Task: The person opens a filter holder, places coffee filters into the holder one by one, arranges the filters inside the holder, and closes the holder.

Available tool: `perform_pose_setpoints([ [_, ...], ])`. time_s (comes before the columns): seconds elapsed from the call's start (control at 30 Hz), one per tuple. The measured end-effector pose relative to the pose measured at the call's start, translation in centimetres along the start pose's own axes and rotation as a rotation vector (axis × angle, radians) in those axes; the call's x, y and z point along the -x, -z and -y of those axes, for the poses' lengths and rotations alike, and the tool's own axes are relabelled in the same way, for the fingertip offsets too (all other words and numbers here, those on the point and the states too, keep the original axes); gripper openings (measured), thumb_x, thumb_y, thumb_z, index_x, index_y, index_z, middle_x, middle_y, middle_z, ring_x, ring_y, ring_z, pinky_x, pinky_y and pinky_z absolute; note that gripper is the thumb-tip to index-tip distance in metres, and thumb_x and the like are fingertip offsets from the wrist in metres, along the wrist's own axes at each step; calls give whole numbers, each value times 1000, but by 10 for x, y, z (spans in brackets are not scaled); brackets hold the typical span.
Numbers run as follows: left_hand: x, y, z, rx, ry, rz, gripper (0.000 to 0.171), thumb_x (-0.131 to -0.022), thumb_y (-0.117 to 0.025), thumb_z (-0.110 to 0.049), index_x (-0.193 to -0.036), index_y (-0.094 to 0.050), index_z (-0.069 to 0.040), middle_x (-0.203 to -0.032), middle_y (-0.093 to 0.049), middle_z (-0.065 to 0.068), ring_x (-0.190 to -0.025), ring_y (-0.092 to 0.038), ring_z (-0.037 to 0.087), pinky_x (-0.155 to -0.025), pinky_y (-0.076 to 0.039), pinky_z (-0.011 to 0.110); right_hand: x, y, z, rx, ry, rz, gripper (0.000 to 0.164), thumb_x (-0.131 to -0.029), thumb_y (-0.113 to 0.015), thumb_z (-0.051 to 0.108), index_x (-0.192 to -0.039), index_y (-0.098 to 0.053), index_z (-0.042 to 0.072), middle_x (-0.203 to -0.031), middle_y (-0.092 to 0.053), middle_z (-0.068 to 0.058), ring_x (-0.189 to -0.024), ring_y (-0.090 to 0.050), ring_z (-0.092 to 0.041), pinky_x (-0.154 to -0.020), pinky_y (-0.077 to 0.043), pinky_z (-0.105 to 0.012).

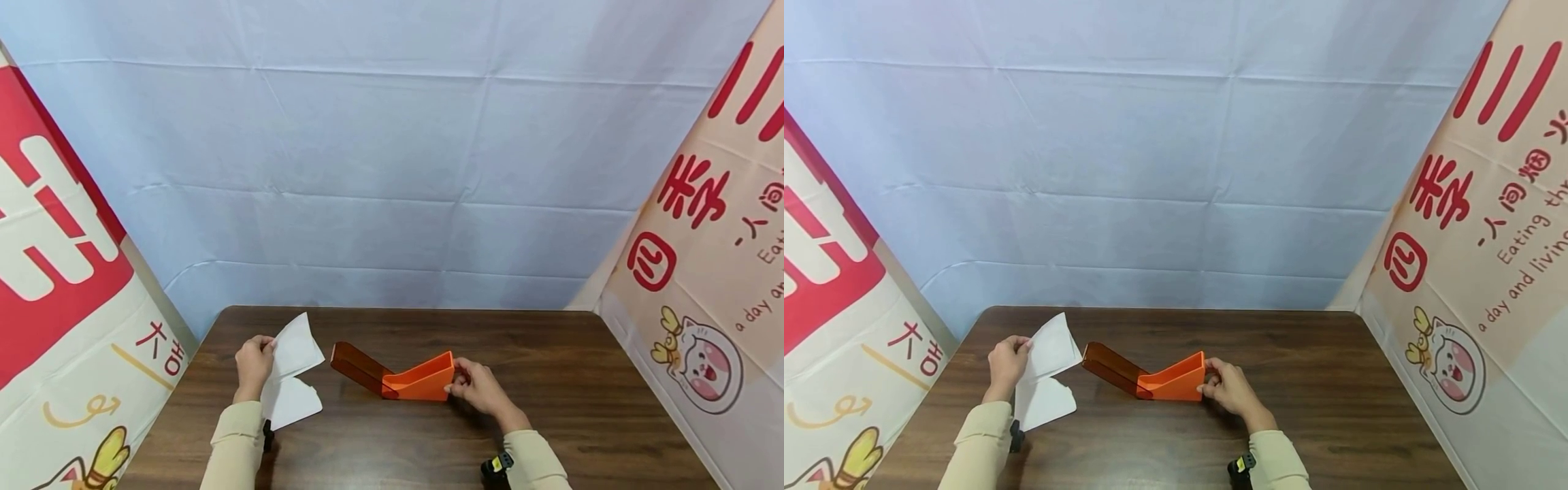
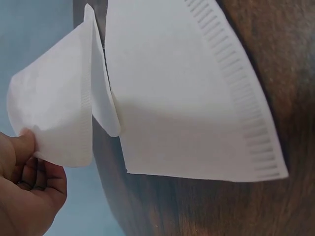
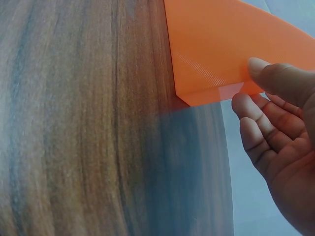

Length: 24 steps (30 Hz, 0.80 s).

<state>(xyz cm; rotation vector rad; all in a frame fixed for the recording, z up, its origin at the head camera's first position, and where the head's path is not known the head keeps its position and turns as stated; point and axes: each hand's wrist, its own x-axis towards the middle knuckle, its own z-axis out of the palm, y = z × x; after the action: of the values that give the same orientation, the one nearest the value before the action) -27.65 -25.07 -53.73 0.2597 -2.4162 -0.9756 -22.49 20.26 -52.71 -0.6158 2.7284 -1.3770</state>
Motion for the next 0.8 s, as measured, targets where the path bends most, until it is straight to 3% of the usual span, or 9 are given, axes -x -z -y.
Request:
perform_pose_setpoints([
  [0.2, 1, 2, -4, 24, 15, 25, 11, -88, -62, -6, -84, -66, 4, -78, -61, 17, -73, -55, 33, -71, -39, 47, 1, 1, 0, -4, -1, -6, 32, -79, -73, 5, -108, -59, 1, -77, -56, 2, -62, -51, -14, -54, -44, -26],
  [0.47, 6, 15, -22, 64, 36, -17, 11, -88, -64, -9, -84, -68, 0, -77, -61, 12, -70, -54, 28, -66, -38, 40, -1, -3, 1, -32, -28, -2, 33, -79, -73, 3, -107, -56, 2, -78, -56, 0, -64, -51, -15, -55, -45, -26],
  [0.8, 11, 18, -35, 84, -2, -66, 9, -86, -67, -10, -83, -69, -1, -78, -61, 11, -67, -54, 25, -63, -38, 36, 0, -7, 2, -16, 57, -64, 50, -74, -74, -4, -118, -51, 5, -81, -55, -1, -63, -49, -11, -55, -45, -25],
])
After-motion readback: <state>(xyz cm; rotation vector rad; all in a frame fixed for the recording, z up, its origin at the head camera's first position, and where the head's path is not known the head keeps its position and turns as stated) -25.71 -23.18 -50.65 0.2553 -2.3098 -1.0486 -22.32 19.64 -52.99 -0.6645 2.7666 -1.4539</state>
